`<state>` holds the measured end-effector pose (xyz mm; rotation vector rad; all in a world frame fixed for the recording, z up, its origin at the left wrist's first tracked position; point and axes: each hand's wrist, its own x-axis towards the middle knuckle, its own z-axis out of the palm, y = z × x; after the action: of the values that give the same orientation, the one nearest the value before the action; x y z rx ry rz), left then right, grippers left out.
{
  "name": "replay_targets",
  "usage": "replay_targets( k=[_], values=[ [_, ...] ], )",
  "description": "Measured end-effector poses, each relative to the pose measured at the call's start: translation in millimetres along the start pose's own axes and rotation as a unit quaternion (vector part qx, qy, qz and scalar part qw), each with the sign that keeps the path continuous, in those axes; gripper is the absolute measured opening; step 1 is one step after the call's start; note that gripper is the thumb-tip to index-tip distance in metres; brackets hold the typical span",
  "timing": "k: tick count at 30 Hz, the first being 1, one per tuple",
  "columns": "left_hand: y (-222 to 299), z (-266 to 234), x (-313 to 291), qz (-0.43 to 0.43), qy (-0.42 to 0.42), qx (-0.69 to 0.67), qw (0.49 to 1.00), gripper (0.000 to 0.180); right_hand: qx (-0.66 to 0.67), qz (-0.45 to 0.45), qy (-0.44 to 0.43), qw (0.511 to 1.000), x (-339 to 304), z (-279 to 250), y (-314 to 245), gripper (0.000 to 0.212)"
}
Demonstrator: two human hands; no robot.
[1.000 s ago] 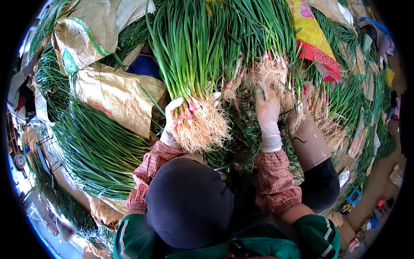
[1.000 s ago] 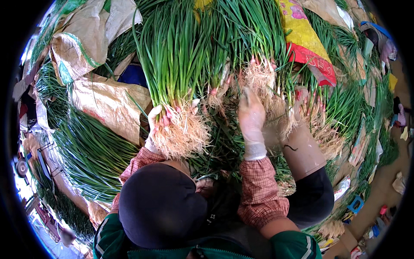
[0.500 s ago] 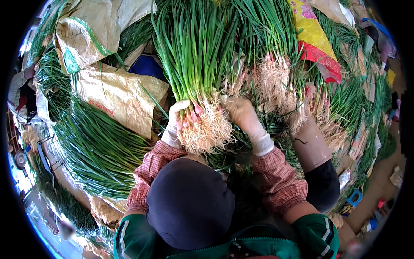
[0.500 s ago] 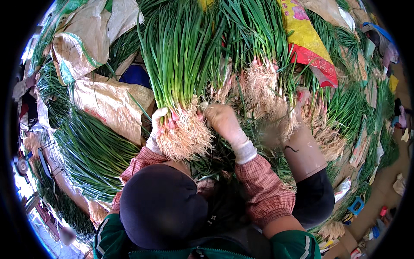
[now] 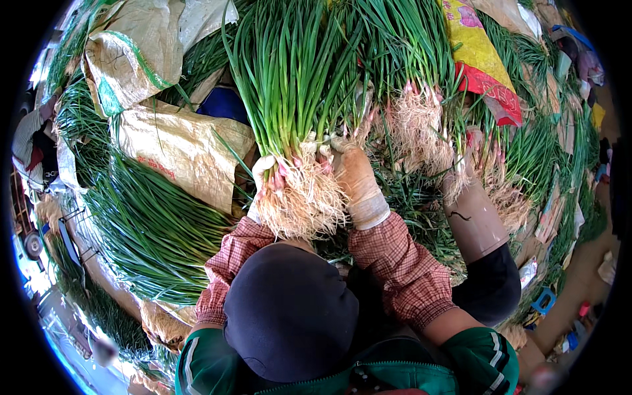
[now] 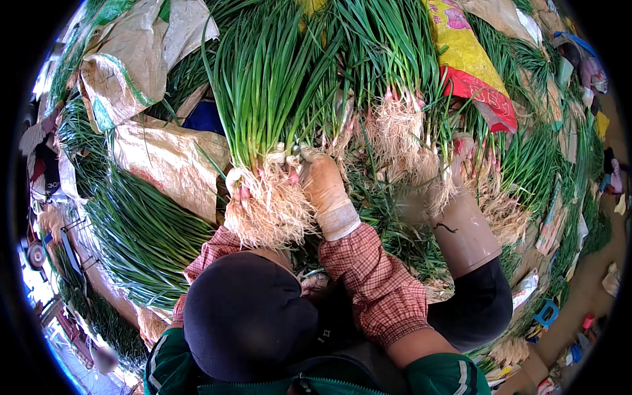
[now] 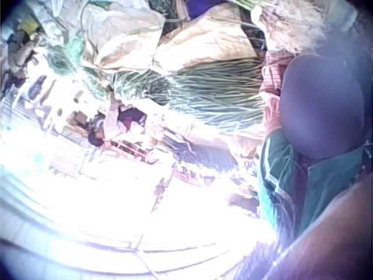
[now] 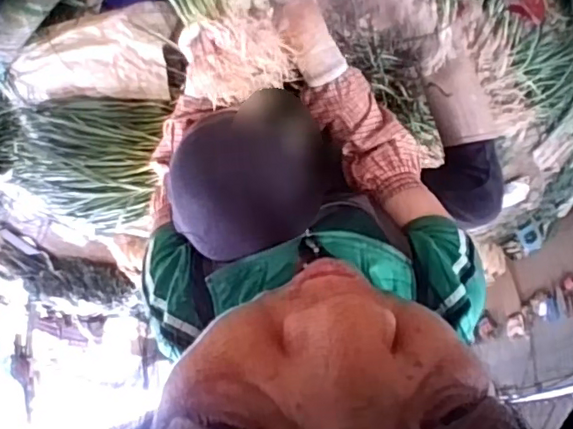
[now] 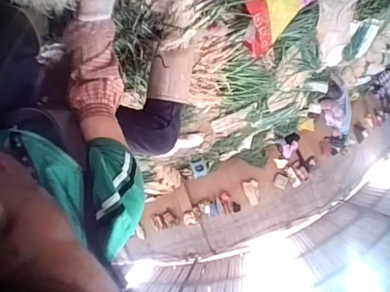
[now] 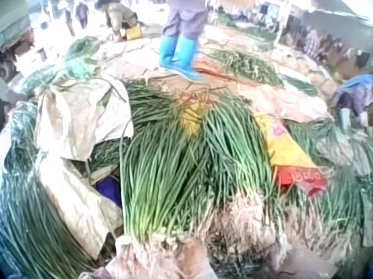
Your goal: The person is trimming roots and peeling the outer layers of green onions by hand while wearing gloves, then placing them into bundles.
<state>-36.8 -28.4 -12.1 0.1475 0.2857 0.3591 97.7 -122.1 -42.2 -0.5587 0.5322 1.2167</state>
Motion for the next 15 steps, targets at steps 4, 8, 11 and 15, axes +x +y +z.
replay_targets(
  k=[4,8,11,15],
  values=[
    [5.3,10.8,-10.3,0.012,0.023,-0.013,1.0,0.066,0.261,0.05,-0.054,0.963,-0.5,18.3,-5.0,0.014],
    [2.3,11.2,-14.2,0.01,0.031,-0.014,0.999,0.066,-0.228,-0.059,0.022,0.972,-8.5,43.7,-10.0,0.041],
    [0.6,10.0,-12.3,-0.011,0.072,-0.011,0.997,0.067,-0.337,-0.096,0.019,0.936,-7.3,59.8,-8.8,0.047],
    [1.5,11.6,-9.1,0.014,0.032,0.0,0.999,0.067,-0.269,-0.057,0.087,0.957,-5.9,55.6,0.9,0.037]
  ],
)
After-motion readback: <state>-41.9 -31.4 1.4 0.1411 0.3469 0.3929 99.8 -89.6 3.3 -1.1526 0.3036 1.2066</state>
